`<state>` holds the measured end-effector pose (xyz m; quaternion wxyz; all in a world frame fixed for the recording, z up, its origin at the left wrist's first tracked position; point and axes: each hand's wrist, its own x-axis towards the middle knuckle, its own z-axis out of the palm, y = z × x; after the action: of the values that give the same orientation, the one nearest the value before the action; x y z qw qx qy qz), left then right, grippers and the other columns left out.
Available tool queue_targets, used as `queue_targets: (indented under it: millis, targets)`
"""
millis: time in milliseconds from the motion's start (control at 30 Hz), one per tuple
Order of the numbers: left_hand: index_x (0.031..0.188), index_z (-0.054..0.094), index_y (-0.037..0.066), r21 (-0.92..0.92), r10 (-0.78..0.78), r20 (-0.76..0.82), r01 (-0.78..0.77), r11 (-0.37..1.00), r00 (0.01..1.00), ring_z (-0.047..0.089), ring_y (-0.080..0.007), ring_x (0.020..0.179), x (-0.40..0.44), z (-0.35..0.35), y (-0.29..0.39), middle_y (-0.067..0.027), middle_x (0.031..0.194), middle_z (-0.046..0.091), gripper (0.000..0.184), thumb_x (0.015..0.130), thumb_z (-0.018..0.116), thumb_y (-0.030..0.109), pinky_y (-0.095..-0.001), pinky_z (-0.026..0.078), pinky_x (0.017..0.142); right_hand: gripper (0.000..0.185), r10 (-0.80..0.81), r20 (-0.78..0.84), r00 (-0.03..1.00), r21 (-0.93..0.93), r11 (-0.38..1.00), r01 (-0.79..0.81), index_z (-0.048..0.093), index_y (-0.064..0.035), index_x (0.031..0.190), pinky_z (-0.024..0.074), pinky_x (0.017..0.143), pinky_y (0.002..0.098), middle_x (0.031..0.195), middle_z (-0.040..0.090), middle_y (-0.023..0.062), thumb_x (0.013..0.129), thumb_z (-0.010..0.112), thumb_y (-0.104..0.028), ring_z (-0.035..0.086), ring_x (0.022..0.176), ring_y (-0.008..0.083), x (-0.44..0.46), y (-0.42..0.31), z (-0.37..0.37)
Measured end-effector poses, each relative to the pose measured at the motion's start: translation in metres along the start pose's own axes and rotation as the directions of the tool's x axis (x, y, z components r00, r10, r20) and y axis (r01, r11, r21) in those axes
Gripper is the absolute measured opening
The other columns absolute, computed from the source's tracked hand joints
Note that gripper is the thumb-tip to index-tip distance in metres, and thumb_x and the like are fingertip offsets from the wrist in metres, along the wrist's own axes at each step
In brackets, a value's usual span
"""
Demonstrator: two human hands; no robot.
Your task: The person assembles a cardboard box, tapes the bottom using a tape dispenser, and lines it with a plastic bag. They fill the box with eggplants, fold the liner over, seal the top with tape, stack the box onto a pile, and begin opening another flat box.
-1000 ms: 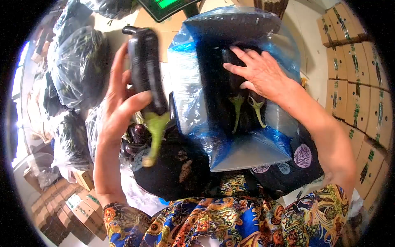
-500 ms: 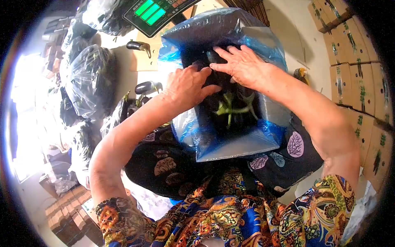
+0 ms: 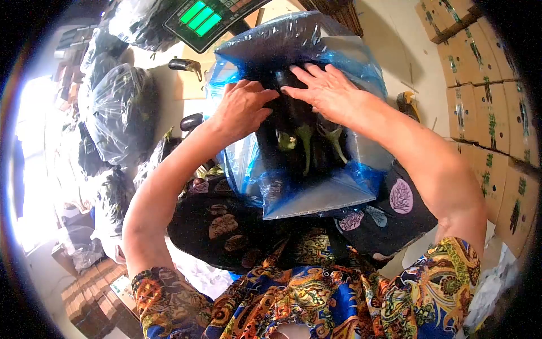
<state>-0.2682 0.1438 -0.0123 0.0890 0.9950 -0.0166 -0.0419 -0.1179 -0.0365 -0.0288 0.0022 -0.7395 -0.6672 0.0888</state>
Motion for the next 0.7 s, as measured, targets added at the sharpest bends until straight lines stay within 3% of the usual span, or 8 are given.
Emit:
queue_targets:
  millis: [200, 233, 300, 433, 467, 500, 600, 700]
  targets:
    - [0.113, 0.065, 0.007, -0.307, -0.037, -0.094, 0.006, 0.952, 0.995, 0.060, -0.0340, 0.093, -0.042, -0.049, -0.021, -0.0143, 0.096, 0.063, 0.031, 0.082, 0.067, 0.010, -0.0428, 0.047, 0.079, 0.047, 0.075, -0.282, 0.957, 0.126, 0.991, -0.040, 0.056, -0.0088, 0.128, 0.0473, 0.093, 0.0427, 0.131, 0.056, 0.0165, 0.083, 0.070, -0.014, 0.059, 0.110, 0.0344, -0.012, 0.005, -0.055]
    - [0.113, 0.065, 0.005, -0.368, -0.074, -0.149, 0.013, 0.930, 0.986, 0.062, -0.0352, 0.093, -0.053, -0.056, -0.022, -0.0161, 0.099, 0.064, 0.029, 0.084, 0.066, 0.008, -0.0397, 0.049, 0.079, 0.045, 0.118, -0.265, 0.957, 0.197, 0.978, -0.065, 0.057, -0.0074, 0.126, 0.0487, 0.091, 0.0424, 0.125, 0.059, 0.0170, 0.083, 0.070, -0.015, 0.060, 0.106, 0.0348, -0.016, 0.006, -0.066]
    - [0.113, 0.065, 0.003, -0.462, -0.271, -0.129, 0.185, 0.868, 0.954, 0.065, -0.0328, 0.092, -0.074, -0.061, -0.027, -0.0168, 0.099, 0.066, 0.028, 0.085, 0.066, 0.009, -0.0378, 0.051, 0.080, 0.042, 0.202, -0.212, 0.956, 0.342, 0.932, -0.121, 0.059, -0.0045, 0.121, 0.0516, 0.085, 0.0417, 0.114, 0.064, 0.0178, 0.084, 0.070, -0.018, 0.063, 0.097, 0.0358, -0.028, 0.007, -0.079]
    - [0.112, 0.064, -0.001, -0.648, -0.551, 0.012, 0.426, 0.631, 0.834, 0.067, -0.0183, 0.081, -0.123, -0.011, -0.061, -0.0139, 0.092, 0.070, 0.027, 0.088, 0.062, 0.010, -0.0313, 0.052, 0.075, 0.038, 0.088, -0.144, 0.986, 0.416, 0.909, -0.020, 0.061, -0.0028, 0.116, 0.0529, 0.078, 0.0429, 0.098, 0.066, 0.0189, 0.084, 0.071, -0.021, 0.064, 0.090, 0.0364, -0.049, 0.011, -0.072]
    - [0.108, 0.066, -0.002, -0.669, -0.605, -0.008, 0.446, 0.595, 0.796, 0.068, -0.0279, 0.078, -0.137, 0.012, -0.067, -0.0180, 0.086, 0.069, 0.024, 0.087, 0.060, 0.010, -0.0350, 0.052, 0.071, 0.037, 0.054, -0.148, 0.987, 0.387, 0.922, 0.008, 0.061, -0.0023, 0.115, 0.0528, 0.076, 0.0430, 0.095, 0.066, 0.0190, 0.084, 0.071, -0.021, 0.064, 0.088, 0.0368, -0.054, 0.010, -0.069]
    - [0.107, 0.066, -0.002, -0.671, -0.625, 0.015, 0.471, 0.573, 0.781, 0.069, -0.0276, 0.078, -0.152, 0.031, -0.070, -0.0181, 0.087, 0.069, 0.024, 0.087, 0.060, 0.010, -0.0345, 0.053, 0.071, 0.037, 0.021, -0.151, 0.988, 0.359, 0.933, 0.035, 0.061, -0.0018, 0.113, 0.0528, 0.075, 0.0431, 0.092, 0.066, 0.0191, 0.083, 0.071, -0.021, 0.064, 0.087, 0.0373, -0.057, 0.008, -0.068]
    - [0.113, 0.065, 0.000, -0.613, -0.645, 0.116, 0.565, 0.552, 0.756, 0.068, -0.0183, 0.078, -0.198, 0.094, -0.078, -0.0134, 0.088, 0.071, 0.027, 0.089, 0.060, 0.013, -0.0317, 0.053, 0.069, 0.034, 0.093, 0.156, 0.983, 0.415, 0.897, -0.150, 0.062, -0.0008, 0.113, 0.0497, 0.082, 0.0428, 0.100, 0.066, 0.0188, 0.085, 0.069, -0.020, 0.062, 0.093, 0.0381, -0.057, -0.007, -0.092]
    - [0.105, 0.066, -0.001, -0.671, -0.687, 0.186, 0.601, 0.434, 0.703, 0.070, -0.0289, 0.077, -0.224, 0.123, -0.060, -0.0187, 0.084, 0.070, 0.023, 0.087, 0.060, 0.011, -0.0354, 0.054, 0.070, 0.035, 0.122, 0.176, 0.977, 0.417, 0.890, -0.186, 0.062, -0.0009, 0.113, 0.0491, 0.083, 0.0431, 0.100, 0.066, 0.0182, 0.085, 0.069, -0.020, 0.061, 0.094, 0.0381, -0.056, -0.014, -0.096]
